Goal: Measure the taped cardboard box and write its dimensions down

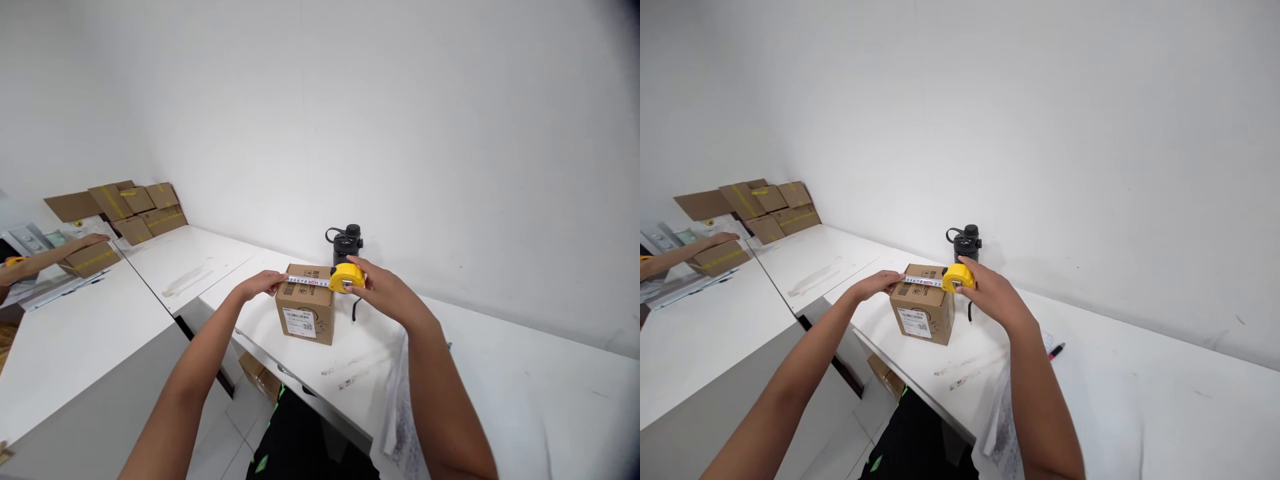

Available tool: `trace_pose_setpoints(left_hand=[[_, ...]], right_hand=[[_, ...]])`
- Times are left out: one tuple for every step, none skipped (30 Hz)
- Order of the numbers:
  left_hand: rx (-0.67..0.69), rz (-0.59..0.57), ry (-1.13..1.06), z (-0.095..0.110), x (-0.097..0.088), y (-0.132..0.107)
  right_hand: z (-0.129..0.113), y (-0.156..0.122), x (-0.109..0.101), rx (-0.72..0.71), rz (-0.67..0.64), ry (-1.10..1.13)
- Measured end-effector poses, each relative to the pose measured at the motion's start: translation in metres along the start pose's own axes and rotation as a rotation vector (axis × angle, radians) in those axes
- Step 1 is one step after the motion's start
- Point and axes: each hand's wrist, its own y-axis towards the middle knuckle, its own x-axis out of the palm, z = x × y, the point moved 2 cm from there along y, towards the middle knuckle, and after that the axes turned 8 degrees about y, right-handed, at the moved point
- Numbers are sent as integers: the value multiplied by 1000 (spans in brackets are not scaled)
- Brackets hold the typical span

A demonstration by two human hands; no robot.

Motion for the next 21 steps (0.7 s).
trace_pose_setpoints(left_hand=[[9,27,-23,0,-5,1],[20,61,-52,1,-10,2],[31,98,-85,3,-15,3],[42,130,-113,6,-19,6],[52,153,-131,10,-22,9],[60,169,-138,16,-25,13],[64,179,-139,23,-26,19],[67,184,-131,31,-25,25],[74,181,-111,39,-23,32],[86,169,-70,48,-19,39],[103,159,8,57,-14,47],[118,156,111,64,-8,54],[129,163,224,70,-2,61],[132,178,327,75,5,67],[126,196,405,77,11,73],[116,208,456,77,18,76],[104,207,480,76,24,79],[92,194,487,74,29,80],[83,177,497,71,33,79],[71,157,500,68,36,78],[55,132,495,65,38,76]], right_hand=[[-5,-4,-4,11,-5,-23],[-12,-9,-7,13,-17,-46],[-21,-15,-9,1,-37,-67],[-32,-22,-10,-29,-57,-89],[-45,-29,-8,-82,-76,-114],[-58,-37,-4,-151,-79,-149],[-72,-44,3,-228,-54,-197],[-85,-51,12,-315,-5,-251],[-96,-56,22,-406,77,-302],[-105,-60,33,-482,178,-337],[-112,-63,46,-533,272,-360],[-116,-64,58,-557,354,-372],[-117,-63,69,-551,407,-381],[-116,-60,80,-524,429,-390],[-114,-56,89,-485,423,-401],[-111,-52,96,-438,392,-413],[-107,-47,102,-388,350,-421],[-104,-42,105,-335,301,-423],[-101,-38,108,-280,254,-417],[-99,-35,108,-226,210,-406],[-98,-31,108,-174,167,-390]])
